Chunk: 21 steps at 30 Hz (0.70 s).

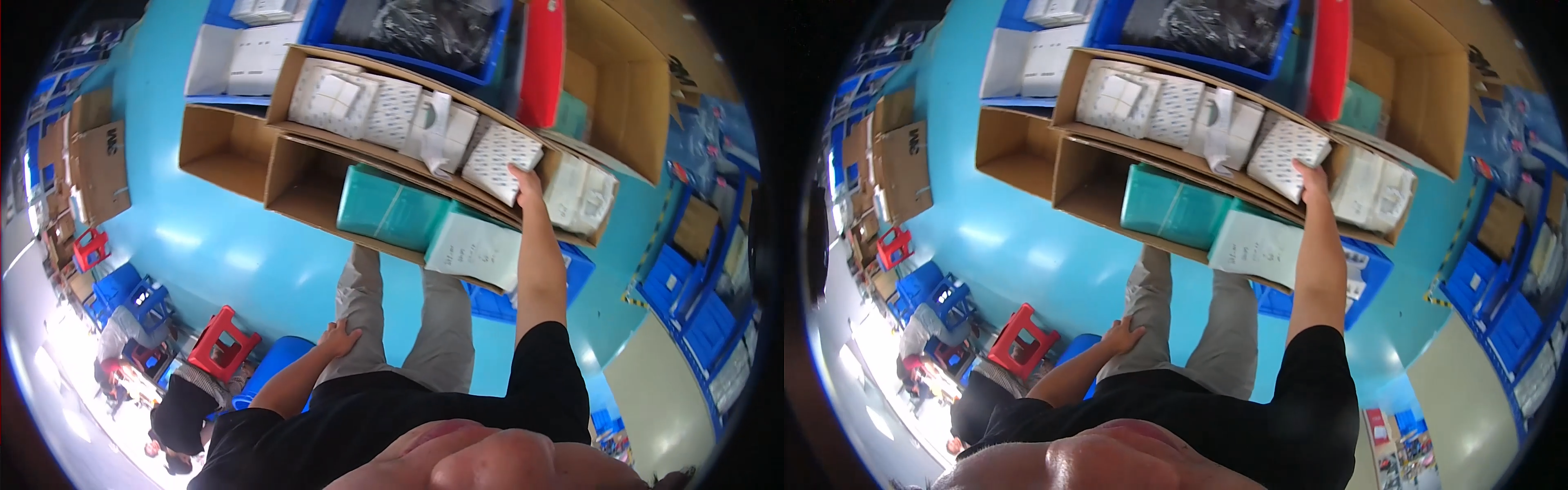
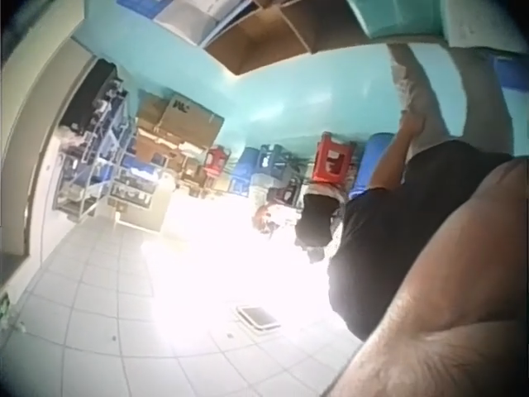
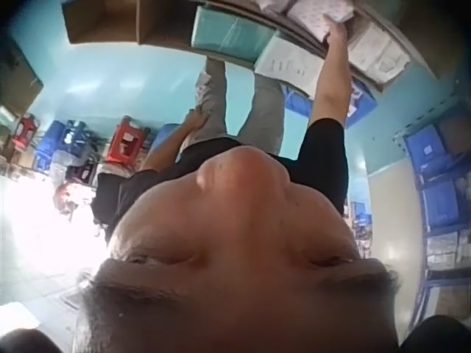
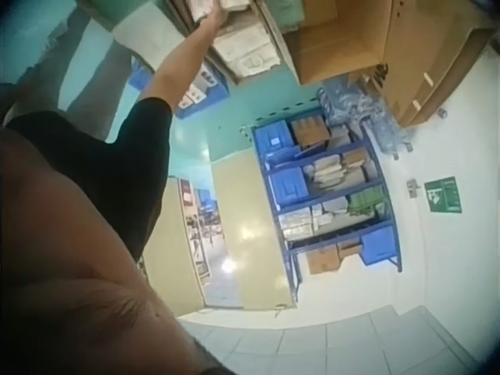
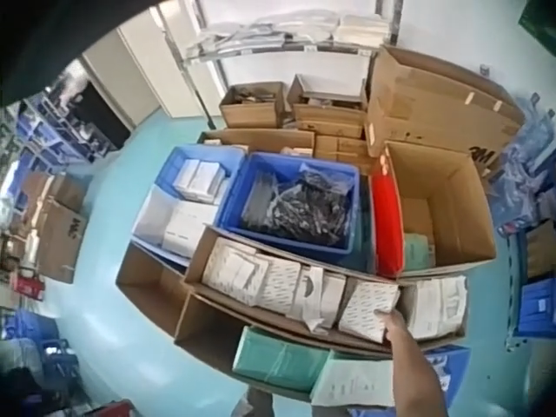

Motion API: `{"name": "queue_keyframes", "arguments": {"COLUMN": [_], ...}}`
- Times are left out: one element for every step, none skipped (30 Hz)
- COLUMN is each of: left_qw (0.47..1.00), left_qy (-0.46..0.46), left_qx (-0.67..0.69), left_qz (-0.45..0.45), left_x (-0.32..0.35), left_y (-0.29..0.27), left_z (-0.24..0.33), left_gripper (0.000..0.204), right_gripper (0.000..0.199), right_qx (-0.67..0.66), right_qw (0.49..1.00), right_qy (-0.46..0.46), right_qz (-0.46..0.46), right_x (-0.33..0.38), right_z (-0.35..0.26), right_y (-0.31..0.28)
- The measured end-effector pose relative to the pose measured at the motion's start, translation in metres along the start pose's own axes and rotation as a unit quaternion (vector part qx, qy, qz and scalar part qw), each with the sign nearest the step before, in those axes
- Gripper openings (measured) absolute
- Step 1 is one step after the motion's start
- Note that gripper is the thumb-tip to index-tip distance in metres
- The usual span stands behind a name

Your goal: Gathering bundles of white material from a shelf and inspecting a folder containing production logs and red circular stickers in a factory environment.

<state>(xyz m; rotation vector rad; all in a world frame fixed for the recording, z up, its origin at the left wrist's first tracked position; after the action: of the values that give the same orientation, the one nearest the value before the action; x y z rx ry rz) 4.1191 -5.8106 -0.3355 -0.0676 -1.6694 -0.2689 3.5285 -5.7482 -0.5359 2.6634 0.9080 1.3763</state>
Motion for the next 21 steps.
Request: {"name": "queue_keyframes", "arguments": {"left_qw": [1.000, 1.000, 1.000, 1.000, 1.000, 1.000, 1.000, 1.000, 0.999, 0.999, 0.999, 0.999, 0.999, 0.999, 0.999, 1.000, 0.999, 0.999, 0.999, 0.998, 0.998], "left_qy": [0.009, 0.004, 0.001, 0.000, -0.005, 0.001, 0.008, 0.001, 0.000, 0.001, 0.002, 0.002, 0.003, 0.008, 0.008, 0.010, 0.018, 0.018, 0.019, 0.027, 0.039], "left_qx": [-0.005, 0.003, 0.009, 0.015, 0.018, 0.021, 0.023, 0.028, 0.030, 0.033, 0.034, 0.030, 0.026, 0.027, 0.026, 0.024, 0.026, 0.025, 0.022, 0.029, 0.033], "left_qz": [-0.007, -0.002, -0.004, -0.006, -0.005, 0.005, 0.014, 0.015, 0.020, 0.025, 0.025, 0.022, 0.020, 0.021, 0.020, 0.018, 0.020, 0.031, 0.042, 0.045, 0.047], "left_x": [0.000, 0.001, 0.002, 0.002, -0.001, -0.002, -0.002, -0.001, 0.000, 0.002, 0.004, 0.007, 0.009, 0.011, 0.012, 0.012, 0.012, 0.011, 0.010, 0.007, 0.005], "left_y": [0.001, 0.001, 0.002, 0.003, 0.004, 0.005, 0.007, 0.008, 0.009, 0.008, 0.006, 0.004, 0.004, 0.002, 0.001, -0.001, -0.003, -0.005, -0.008, -0.011, -0.014], "left_z": [0.005, 0.006, 0.006, 0.006, 0.006, 0.005, 0.004, 0.002, 0.002, 0.002, 0.005, 0.007, 0.010, 0.012, 0.012, 0.013, 0.013, 0.009, 0.004, -0.001, -0.005], "left_gripper": [0.079, 0.079, 0.078, 0.077, 0.077, 0.076, 0.076, 0.076, 0.075, 0.074, 0.074, 0.073, 0.072, 0.072, 0.072, 0.073, 0.073, 0.071, 0.069, 0.069, 0.067], "right_gripper": [0.045, 0.045, 0.046, 0.047, 0.047, 0.048, 0.051, 0.051, 0.051, 0.050, 0.050, 0.051, 0.053, 0.053, 0.054, 0.055, 0.055, 0.055, 0.051, 0.046, 0.039], "right_qx": [0.004, 0.020, 0.034, 0.023, 0.037, 0.051, 0.045, 0.044, 0.043, 0.044, 0.046, 0.083, 0.121, 0.124, 0.188, 0.251, 0.273, 0.279, 0.251, 0.224, 0.214], "right_qw": [1.000, 1.000, 0.999, 1.000, 0.999, 0.998, 0.999, 0.999, 0.998, 0.997, 0.997, 0.993, 0.988, 0.988, 0.973, 0.952, 0.953, 0.952, 0.963, 0.972, 0.976], "right_qy": [-0.003, 0.003, 0.011, 0.009, 0.016, 0.026, 0.021, 0.027, 0.046, 0.065, 0.064, 0.075, 0.084, 0.080, 0.082, 0.084, 0.086, 0.080, 0.074, 0.068, -0.013], "right_qz": [0.002, 0.009, 0.013, 0.006, 0.002, -0.003, 0.003, -0.003, 0.012, 0.027, 0.026, 0.036, 0.047, 0.048, 0.101, 0.156, 0.099, 0.095, 0.061, 0.027, 0.043], "right_x": [-0.007, -0.015, -0.019, -0.022, -0.027, -0.029, -0.033, -0.035, -0.035, -0.033, -0.033, -0.031, -0.028, -0.026, -0.018, -0.007, 0.000, 0.011, 0.023, 0.038, 0.058], "right_z": [0.002, 0.006, 0.011, 0.014, 0.015, 0.017, 0.019, 0.022, 0.022, 0.022, 0.020, 0.017, 0.013, 0.009, 0.004, -0.004, -0.009, -0.013, -0.015, -0.017, -0.022], "right_y": [-0.014, -0.026, -0.024, -0.023, -0.029, -0.033, -0.036, -0.027, -0.022, -0.017, -0.015, -0.015, -0.014, -0.012, -0.017, -0.023, -0.017, -0.009, 0.002, 0.014, 0.020]}}
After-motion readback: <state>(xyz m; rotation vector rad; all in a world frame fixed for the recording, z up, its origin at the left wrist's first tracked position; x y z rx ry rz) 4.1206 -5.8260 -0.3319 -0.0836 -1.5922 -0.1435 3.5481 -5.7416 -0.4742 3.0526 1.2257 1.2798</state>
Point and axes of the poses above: each hand's wrist, its own x-axis away from the middle knuckle, its own y-axis out of the palm, z = x × y, the point moved 6 cm from there along -x, towards the middle knuckle, and after that the axes turned 13 degrees about -z, right-handed, at the moved point
